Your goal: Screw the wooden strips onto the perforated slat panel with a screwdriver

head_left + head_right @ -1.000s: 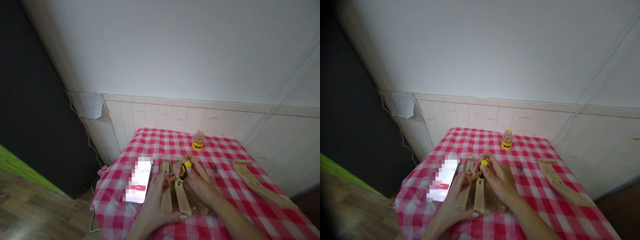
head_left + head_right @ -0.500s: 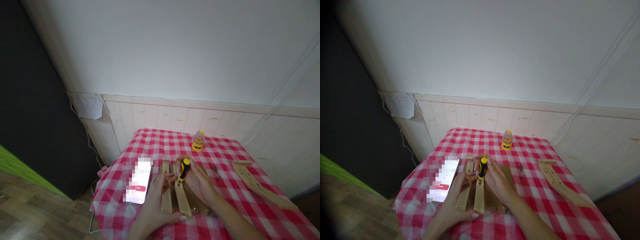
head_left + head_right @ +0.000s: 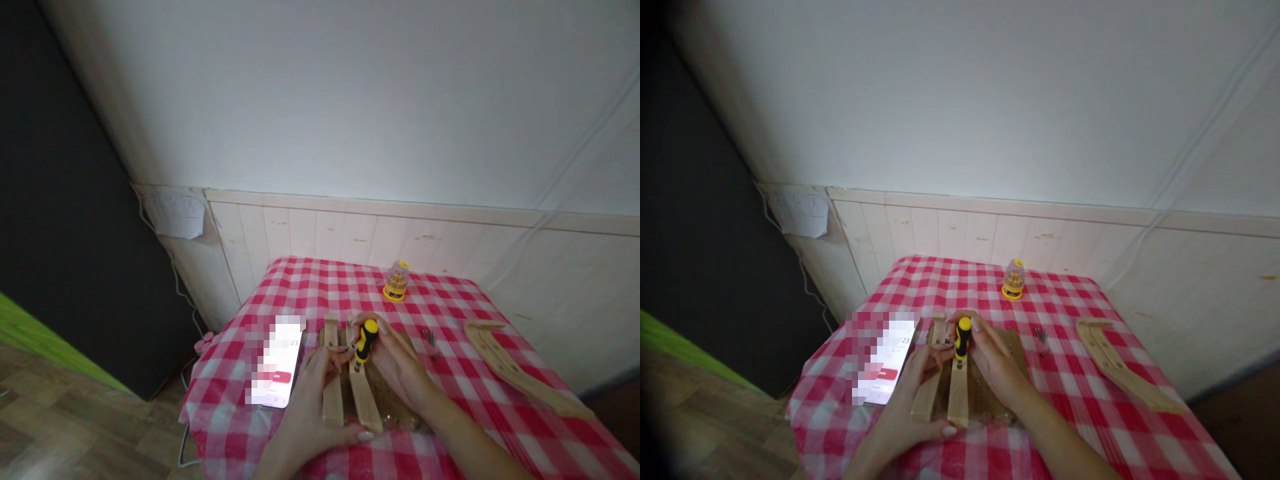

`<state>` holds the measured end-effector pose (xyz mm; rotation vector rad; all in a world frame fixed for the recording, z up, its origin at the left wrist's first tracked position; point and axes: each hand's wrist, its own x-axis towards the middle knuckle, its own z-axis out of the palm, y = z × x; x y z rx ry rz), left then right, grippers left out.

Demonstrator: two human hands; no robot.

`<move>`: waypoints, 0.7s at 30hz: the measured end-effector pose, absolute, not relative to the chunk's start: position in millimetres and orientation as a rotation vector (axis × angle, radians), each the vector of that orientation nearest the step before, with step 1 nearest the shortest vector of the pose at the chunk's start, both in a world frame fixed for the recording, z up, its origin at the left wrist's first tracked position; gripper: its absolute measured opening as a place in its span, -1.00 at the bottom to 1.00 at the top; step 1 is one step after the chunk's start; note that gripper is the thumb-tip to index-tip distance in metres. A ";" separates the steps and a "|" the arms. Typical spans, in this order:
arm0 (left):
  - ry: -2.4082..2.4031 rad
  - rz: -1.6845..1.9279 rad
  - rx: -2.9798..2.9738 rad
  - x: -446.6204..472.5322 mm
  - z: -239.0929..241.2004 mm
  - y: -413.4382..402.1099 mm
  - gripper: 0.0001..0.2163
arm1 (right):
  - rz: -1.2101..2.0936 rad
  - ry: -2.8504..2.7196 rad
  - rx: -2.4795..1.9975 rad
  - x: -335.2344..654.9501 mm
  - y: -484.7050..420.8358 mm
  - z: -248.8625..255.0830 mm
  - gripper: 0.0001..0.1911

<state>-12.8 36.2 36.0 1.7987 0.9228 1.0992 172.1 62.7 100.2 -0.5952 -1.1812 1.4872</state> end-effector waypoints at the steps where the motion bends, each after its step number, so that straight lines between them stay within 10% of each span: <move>1: 0.920 1.101 1.797 -12.8 36.4 36.2 -0.12 | 1.481 -1.187 -0.604 172.1 62.4 100.0 -0.59; 21: 0.928 1.085 1.801 -13.3 35.6 35.7 -0.08 | 1.262 -1.314 -0.737 178.7 64.7 88.3 -0.60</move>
